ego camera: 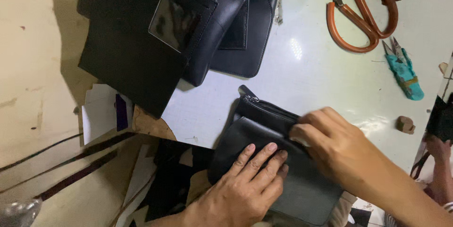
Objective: The person cleans a black leather bag using a white cloth, then uses a small tool to trim or adjust the hardware before applying a liquid from a bottle to the bag's surface.
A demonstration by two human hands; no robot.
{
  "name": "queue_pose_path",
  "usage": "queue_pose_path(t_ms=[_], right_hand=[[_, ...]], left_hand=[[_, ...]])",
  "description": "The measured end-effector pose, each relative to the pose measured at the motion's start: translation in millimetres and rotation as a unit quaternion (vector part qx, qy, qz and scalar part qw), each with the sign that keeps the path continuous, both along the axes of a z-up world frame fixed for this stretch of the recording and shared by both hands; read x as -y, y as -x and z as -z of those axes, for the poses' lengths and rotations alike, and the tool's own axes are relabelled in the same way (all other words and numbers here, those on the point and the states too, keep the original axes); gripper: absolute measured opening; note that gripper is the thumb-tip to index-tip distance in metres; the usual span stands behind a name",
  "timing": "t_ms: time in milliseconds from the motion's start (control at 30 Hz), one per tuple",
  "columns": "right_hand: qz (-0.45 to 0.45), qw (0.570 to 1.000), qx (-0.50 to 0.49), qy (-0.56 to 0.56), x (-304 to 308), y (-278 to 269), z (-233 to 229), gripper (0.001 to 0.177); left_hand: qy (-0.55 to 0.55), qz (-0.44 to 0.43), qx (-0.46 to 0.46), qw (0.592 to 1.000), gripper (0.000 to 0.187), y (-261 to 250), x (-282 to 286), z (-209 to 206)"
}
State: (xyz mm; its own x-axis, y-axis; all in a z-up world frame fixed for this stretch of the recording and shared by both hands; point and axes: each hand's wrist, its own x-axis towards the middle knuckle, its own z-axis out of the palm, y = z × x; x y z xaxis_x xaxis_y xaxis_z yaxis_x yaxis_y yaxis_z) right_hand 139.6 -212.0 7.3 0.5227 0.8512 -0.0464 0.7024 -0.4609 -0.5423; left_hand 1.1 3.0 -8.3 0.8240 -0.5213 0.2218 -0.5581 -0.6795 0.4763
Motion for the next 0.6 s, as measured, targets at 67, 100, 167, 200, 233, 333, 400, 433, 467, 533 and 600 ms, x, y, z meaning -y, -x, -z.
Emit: queue_pose_path(t_ms=[67, 100, 167, 200, 233, 333, 400, 433, 467, 533, 600], right_hand=[[-0.015, 0.999, 0.039, -0.004, -22.7, -4.9, 1.0, 0.014], [-0.032, 0.997, 0.076, -0.007, -34.8, -7.7, 1.8, 0.01], [-0.029, 0.997, 0.07, 0.01, -16.0, -6.2, 0.2, 0.011], [-0.032, 0.997, 0.062, 0.029, -7.6, -6.8, -0.7, 0.012], [-0.038, 0.997, 0.061, 0.031, 7.9, -3.2, -1.3, 0.012], [0.031, 0.986, -0.015, 0.162, 30.6, 2.7, -4.5, 0.014], [0.024, 0.996, 0.04, 0.075, 11.9, 2.0, -8.2, 0.006], [0.027, 0.996, 0.044, 0.074, -5.7, -2.3, -5.0, 0.006], [-0.008, 0.996, 0.07, 0.049, -24.7, -6.3, -0.9, 0.004], [-0.043, 0.994, 0.097, 0.018, -61.6, -12.3, 3.8, 0.005], [-0.021, 0.986, 0.162, -0.018, -97.5, -17.1, 4.6, 0.015]], left_hand=[[0.027, 0.007, -0.017, 0.999, 0.037, 0.2, 0.5, -0.7], [0.056, 0.014, -0.036, 0.998, 0.038, 0.2, 0.0, -0.8], [0.037, 0.009, -0.02, 0.999, 0.036, 0.2, -0.6, -1.9], [0.02, -0.002, -0.006, 1.0, 0.035, 1.4, -0.1, -2.0], [0.022, -0.008, -0.006, 1.0, 0.035, 1.8, -0.9, -0.5], [0.033, -0.026, 0.03, 0.999, 0.03, 3.5, -1.5, 0.7], [0.029, -0.006, 0.008, 1.0, 0.031, 0.4, -3.6, -4.6], [0.027, -0.003, 0.013, 1.0, 0.031, -0.7, -3.6, -3.4], [0.033, 0.011, -0.011, 0.999, 0.034, 0.4, -4.0, -3.0], [0.033, 0.023, -0.033, 0.999, 0.038, 1.4, -4.8, -6.1], [0.026, 0.03, -0.05, 0.998, 0.039, 0.6, -5.6, -12.3]])
